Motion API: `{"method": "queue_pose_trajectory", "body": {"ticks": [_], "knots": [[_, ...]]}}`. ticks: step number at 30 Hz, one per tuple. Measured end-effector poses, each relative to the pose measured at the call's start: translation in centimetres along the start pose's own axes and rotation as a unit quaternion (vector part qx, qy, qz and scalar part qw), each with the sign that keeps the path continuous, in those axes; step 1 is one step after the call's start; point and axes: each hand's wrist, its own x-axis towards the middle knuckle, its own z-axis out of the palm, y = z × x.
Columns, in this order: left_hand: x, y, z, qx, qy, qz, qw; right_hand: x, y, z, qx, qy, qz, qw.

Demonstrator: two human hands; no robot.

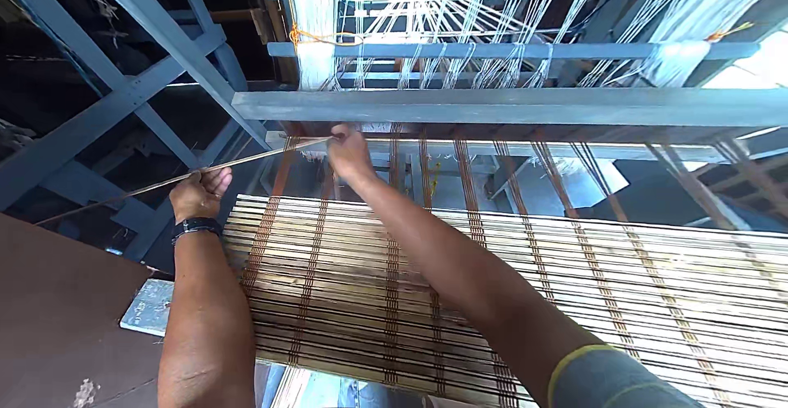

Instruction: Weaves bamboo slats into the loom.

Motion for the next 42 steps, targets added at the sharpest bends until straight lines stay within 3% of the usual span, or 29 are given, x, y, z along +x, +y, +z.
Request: {"method": "queue_pose_trajectory", "body": {"ticks": [3, 6, 10, 20, 36, 42], "knots": [[-0.4, 0.1, 0.0, 0.042, 0.010, -0.016, 0.999, 1.1, 2.0, -1.0, 0.112, 0.018, 0.074, 0.991], [-0.6, 0.2, -0.1, 0.059, 0.018, -0.023, 0.998, 1.6, 2.7, -1.2, 0.262, -0.038, 0.163, 0.950], [-0.5, 0.3, -0.2, 0.059, 0.023, -0.019, 0.998, 2.4, 3.3, -1.1, 0.355, -0.075, 0.195, 0.911], [-0.5, 0.2, -0.1, 0.071, 0.011, -0.018, 0.997, 3.6, 4.0, -0.7, 0.424, -0.106, 0.255, 0.862], [0.7, -0.4, -0.9, 0.058, 0.034, -0.012, 0.998, 3.7, 5.1, -0.9, 0.404, -0.165, 0.232, 0.869], [0.4, -0.3, -0.6, 0.059, 0.034, -0.017, 0.998, 4.1, 5.2, -0.5, 0.359, -0.162, 0.263, 0.881]]}}
